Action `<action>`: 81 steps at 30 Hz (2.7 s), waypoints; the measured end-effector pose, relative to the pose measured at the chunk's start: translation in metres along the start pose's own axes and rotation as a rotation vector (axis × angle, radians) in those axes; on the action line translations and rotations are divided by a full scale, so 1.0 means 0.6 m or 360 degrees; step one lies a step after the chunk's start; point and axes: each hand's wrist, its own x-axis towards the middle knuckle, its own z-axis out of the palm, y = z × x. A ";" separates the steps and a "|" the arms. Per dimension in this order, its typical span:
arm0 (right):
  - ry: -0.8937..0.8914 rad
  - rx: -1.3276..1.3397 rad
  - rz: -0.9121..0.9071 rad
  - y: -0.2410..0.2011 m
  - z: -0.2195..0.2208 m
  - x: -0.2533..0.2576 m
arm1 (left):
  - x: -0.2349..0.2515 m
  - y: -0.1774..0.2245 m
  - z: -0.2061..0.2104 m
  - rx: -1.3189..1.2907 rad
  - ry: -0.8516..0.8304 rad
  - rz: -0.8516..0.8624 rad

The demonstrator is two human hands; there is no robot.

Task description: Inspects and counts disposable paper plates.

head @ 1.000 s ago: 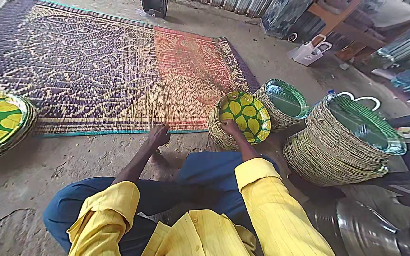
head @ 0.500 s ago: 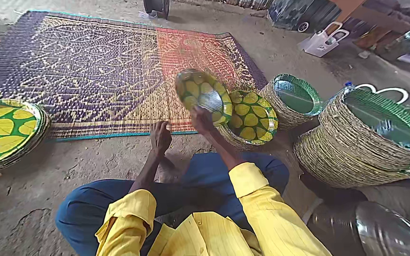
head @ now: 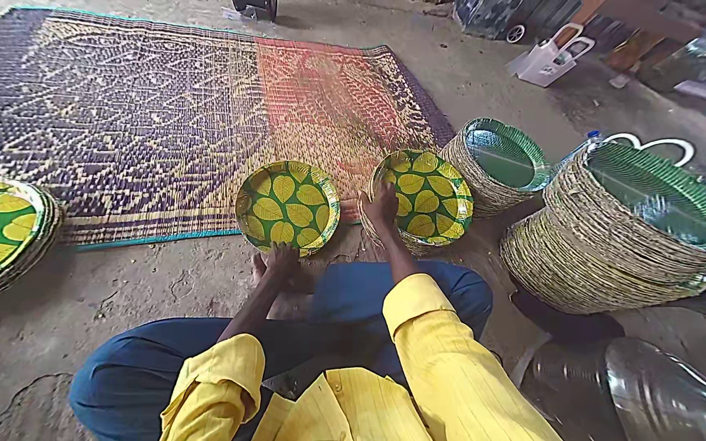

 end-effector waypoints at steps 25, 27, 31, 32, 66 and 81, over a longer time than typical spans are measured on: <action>-0.0599 0.0077 0.0236 0.094 -0.023 0.051 | -0.017 -0.012 0.017 -0.0262 0.0094 0.0152; -0.0618 0.0045 0.0197 0.095 -0.025 0.054 | -0.014 -0.010 0.020 -0.0252 0.0095 0.0150; -0.0660 -0.0031 0.0215 0.080 -0.035 0.052 | -0.013 -0.010 0.021 -0.0221 0.0086 0.0145; -0.0662 -0.0091 0.0233 0.074 -0.038 0.051 | -0.014 -0.010 0.021 -0.0214 0.0085 0.0147; -0.0187 -0.0372 -0.0365 -0.067 -0.101 -0.019 | -0.034 -0.031 0.007 -0.0466 0.0541 0.0347; -0.0297 0.0072 -0.0454 -0.053 0.009 -0.057 | -0.038 -0.021 -0.015 -0.0083 -0.0029 -0.0073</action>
